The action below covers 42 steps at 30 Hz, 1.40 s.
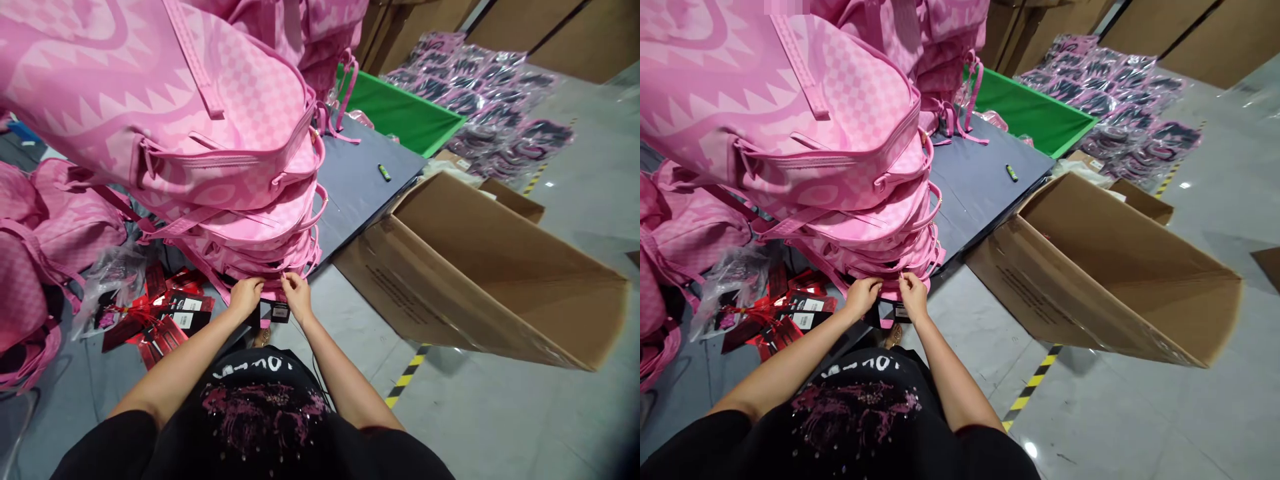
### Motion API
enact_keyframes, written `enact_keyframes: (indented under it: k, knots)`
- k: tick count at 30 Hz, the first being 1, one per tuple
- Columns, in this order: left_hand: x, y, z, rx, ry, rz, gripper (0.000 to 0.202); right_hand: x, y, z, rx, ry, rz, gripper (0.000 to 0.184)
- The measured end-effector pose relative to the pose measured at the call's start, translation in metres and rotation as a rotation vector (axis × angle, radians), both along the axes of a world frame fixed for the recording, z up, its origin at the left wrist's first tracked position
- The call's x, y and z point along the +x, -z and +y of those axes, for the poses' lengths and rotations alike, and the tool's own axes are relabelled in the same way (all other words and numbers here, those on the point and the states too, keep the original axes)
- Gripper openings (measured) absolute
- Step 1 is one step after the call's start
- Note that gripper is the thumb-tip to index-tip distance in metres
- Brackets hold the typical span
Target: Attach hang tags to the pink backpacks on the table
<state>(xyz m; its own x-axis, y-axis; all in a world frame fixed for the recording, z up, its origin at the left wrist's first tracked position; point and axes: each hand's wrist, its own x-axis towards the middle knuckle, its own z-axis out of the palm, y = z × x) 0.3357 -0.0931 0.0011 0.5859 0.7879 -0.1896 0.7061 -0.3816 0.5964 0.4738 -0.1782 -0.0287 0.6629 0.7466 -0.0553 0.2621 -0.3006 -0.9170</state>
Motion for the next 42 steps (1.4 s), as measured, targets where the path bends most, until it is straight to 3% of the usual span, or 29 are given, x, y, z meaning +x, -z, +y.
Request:
enact_keyframes:
  k: [6, 11, 13, 18, 21, 23, 26, 28, 30, 32, 37, 42]
  knots:
    - [-0.004, 0.006, 0.001, -0.029, 0.014, -0.059, 0.026, -0.001, 0.0, -0.002, 0.115, 0.031, -0.16, 0.023]
    - [0.002, 0.009, -0.002, -0.023, 0.011, -0.043, 0.027, -0.002, 0.001, -0.003, 0.081, -0.01, -0.223, 0.022]
    - [0.008, 0.01, -0.003, -0.033, 0.025, -0.031, 0.027, 0.001, -0.001, -0.003, 0.072, -0.016, -0.147, 0.022]
    - [0.024, 0.004, -0.003, -0.066, 0.042, -0.068, 0.028, 0.016, -0.005, 0.006, 0.152, 0.047, 0.355, 0.03]
    - [0.028, 0.002, -0.001, -0.132, 0.043, -0.144, 0.027, 0.019, -0.005, 0.009, 0.185, 0.097, 0.394, 0.031]
    - [0.026, 0.004, 0.001, -0.244, 0.056, -0.193, 0.028, 0.017, -0.006, 0.007, 0.225, 0.164, 0.435, 0.032]
    - [0.017, 0.011, 0.004, -0.582, 0.083, -0.319, 0.044, 0.01, -0.011, 0.003, 0.316, 0.269, 0.555, 0.033]
    - [0.011, 0.016, 0.005, -0.807, 0.055, -0.497, 0.056, 0.005, -0.016, 0.001, 0.351, 0.267, 0.559, 0.031]
    - [0.005, 0.022, 0.002, -0.91, 0.018, -0.652, 0.063, 0.001, -0.021, 0.0, 0.36, 0.212, 0.466, 0.028]
    - [0.0, 0.028, -0.003, -0.849, -0.028, -0.691, 0.061, -0.003, -0.024, -0.003, 0.334, 0.128, 0.323, 0.024]
    - [-0.009, 0.034, -0.022, -0.397, -0.192, -0.608, 0.029, 0.0, -0.024, -0.012, 0.204, -0.097, -0.016, 0.024]
    - [-0.011, 0.032, -0.026, -0.132, -0.291, -0.378, 0.012, 0.018, -0.014, -0.009, 0.125, -0.221, -0.165, 0.029]
